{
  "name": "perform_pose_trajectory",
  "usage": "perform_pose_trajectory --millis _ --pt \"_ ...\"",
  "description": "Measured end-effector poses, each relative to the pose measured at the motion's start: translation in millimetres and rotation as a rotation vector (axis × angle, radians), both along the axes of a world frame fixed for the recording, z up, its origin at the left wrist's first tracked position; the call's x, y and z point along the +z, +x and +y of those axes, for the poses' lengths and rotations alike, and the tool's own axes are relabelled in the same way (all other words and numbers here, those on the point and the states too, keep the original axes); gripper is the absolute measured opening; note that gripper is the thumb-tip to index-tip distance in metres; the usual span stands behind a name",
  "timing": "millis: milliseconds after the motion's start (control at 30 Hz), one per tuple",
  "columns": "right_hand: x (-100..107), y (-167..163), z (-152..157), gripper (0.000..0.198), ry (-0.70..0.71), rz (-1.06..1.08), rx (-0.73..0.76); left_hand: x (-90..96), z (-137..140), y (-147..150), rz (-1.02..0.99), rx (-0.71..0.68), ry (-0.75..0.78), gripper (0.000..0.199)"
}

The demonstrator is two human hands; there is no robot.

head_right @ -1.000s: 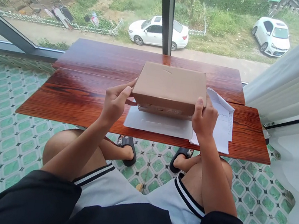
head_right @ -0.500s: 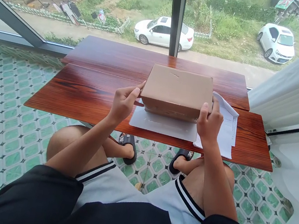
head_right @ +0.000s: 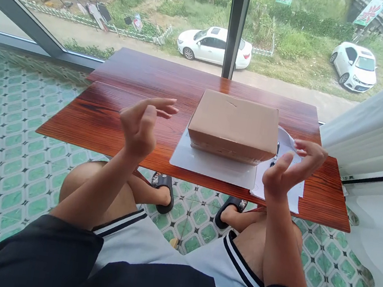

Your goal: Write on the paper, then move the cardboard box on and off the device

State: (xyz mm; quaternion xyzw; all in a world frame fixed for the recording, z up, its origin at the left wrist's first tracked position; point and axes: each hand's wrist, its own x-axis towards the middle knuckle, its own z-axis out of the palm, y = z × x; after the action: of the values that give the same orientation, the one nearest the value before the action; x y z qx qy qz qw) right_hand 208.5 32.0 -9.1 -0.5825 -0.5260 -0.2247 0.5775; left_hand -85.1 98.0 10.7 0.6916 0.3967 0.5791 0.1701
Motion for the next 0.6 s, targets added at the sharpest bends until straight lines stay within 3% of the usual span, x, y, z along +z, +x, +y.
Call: perform_pose_trajectory --millis 67,133,233,300,367,433,500,600 --pt "3 -13 -5 0.02 0.091 -0.119 0.106 15.4 -14 -6 -0.021 0.005 0.164 0.041" --pt "5 -34 -9 0.014 0.046 -0.264 0.315 33.6 -30 -8 0.038 -0.074 0.312 0.039" --pt "8 -73 -12 0.016 -0.128 -0.51 0.612 55.7 -55 1 0.293 -0.414 0.489 0.031" --pt "8 -99 -12 0.024 -0.174 -0.607 0.755 59.7 -68 16 0.385 -0.588 0.608 0.029" --pt "4 -122 -11 0.029 -0.284 -0.711 0.919 53.2 -80 34 0.374 -0.764 0.725 0.031" --pt "-3 -141 -9 0.026 -0.343 -0.848 1.036 39.1 -93 50 0.36 -0.861 0.723 0.033" --pt "-14 -159 -5 0.027 -0.413 -0.971 1.148 21.6 -106 61 0.521 -0.987 0.658 0.027" --pt "-29 -184 2 0.027 -0.675 -1.136 1.333 -3.1 -122 71 0.733 -1.11 0.63 0.022"
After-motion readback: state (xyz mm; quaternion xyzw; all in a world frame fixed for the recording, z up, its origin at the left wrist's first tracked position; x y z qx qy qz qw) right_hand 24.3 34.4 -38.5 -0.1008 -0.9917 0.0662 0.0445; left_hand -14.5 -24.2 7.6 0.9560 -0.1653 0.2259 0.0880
